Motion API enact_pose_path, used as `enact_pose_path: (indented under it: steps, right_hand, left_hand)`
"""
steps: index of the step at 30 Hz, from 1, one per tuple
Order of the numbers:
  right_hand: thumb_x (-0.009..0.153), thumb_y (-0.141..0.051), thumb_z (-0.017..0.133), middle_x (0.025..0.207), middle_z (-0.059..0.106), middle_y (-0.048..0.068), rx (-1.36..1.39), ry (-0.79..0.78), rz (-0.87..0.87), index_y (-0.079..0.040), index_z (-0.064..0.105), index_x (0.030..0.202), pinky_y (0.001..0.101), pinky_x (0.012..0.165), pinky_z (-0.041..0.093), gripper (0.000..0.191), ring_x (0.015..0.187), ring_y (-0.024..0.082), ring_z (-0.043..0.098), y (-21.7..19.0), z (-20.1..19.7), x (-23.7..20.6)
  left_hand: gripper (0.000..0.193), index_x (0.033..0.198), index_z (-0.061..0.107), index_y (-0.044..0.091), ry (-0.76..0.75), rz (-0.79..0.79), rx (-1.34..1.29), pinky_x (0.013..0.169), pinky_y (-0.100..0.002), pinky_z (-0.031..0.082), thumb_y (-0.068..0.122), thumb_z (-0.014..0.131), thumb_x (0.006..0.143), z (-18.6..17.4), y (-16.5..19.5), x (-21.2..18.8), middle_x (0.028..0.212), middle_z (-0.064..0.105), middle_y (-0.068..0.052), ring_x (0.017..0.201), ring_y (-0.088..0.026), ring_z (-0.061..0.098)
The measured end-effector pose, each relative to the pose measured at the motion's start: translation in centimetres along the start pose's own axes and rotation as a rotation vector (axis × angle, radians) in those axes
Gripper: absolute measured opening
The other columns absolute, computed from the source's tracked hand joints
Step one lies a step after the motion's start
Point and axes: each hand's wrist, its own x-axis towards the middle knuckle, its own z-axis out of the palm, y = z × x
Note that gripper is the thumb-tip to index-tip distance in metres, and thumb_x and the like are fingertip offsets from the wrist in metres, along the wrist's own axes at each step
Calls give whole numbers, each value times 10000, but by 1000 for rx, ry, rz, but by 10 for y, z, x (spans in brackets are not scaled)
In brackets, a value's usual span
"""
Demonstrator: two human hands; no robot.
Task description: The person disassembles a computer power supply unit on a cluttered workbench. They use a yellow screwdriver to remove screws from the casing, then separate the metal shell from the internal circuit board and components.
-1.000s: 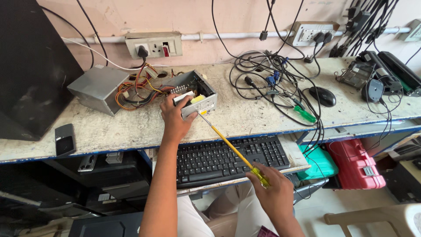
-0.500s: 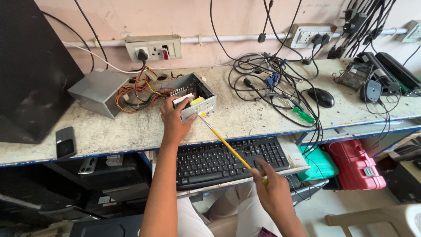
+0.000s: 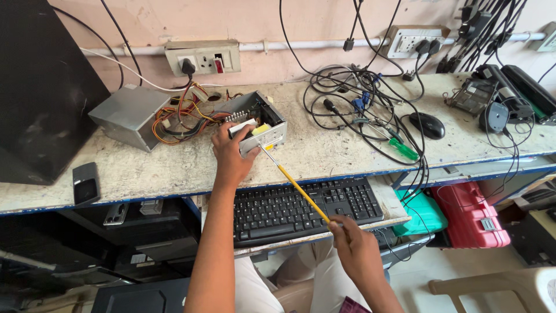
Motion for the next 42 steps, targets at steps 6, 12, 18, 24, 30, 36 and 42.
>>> enact_pose_path:
  steps: [6,12,18,24,30,36,42]
  right_hand:
    - [843,-284,775,656,713,100,-45,159,-142,-126,752,1079,325,502,495,285,503,215,648,7,1,-2]
    - [852,-273,773,664,721,87,-42,200,-155,-128,760,1060,313,500,493,254,501,177,646,16,-7,-1]
    - [955,-184,692,665,666,22,194,297,-132,-58,730,1130,246,517,430,220,564,68,534,33,-7,15]
    - [1013,-168,642,738,636,-9,435,259,-130,-9,682,1183,213,567,407,236,653,40,509,41,-5,32]
    - [951,-200,684,684,672,8,288,177,-108,-42,727,1140,225,538,446,251,606,51,567,42,9,16]
    - [918,-222,721,618,670,36,201,144,-84,-61,750,1106,241,529,464,249,568,66,585,39,11,11]
    - [947,-211,695,705,701,20,238,257,-117,-62,741,1132,262,566,473,242,641,68,612,41,3,22]
  left_hand:
    - [608,1262,703,250,-17,-32,13,1105,-561,320,160,900,693,-1,1,0,1390,420,-88,1347,-388,337]
    - [602,1278,700,247,1,0,6,1102,-560,328,201,899,712,0,0,-1,1389,428,-92,1328,-389,351]
    - [566,1276,709,235,9,12,23,1095,-566,330,273,885,739,3,-5,-1,1382,433,-96,1331,-385,357]
    - [495,1262,720,238,-8,-31,38,1079,-582,329,344,873,803,6,-9,2,1381,421,-111,1313,-383,354]
    - [561,1237,724,254,-8,-39,51,1082,-585,350,290,889,702,7,-7,2,1366,432,-95,1337,-382,354]
    - [627,1215,712,262,-10,-27,63,1100,-588,334,240,921,624,3,-3,2,1379,433,-92,1354,-390,349]
    - [658,1209,712,266,-18,-37,44,1098,-570,331,251,955,597,-1,0,0,1381,430,-94,1333,-384,362]
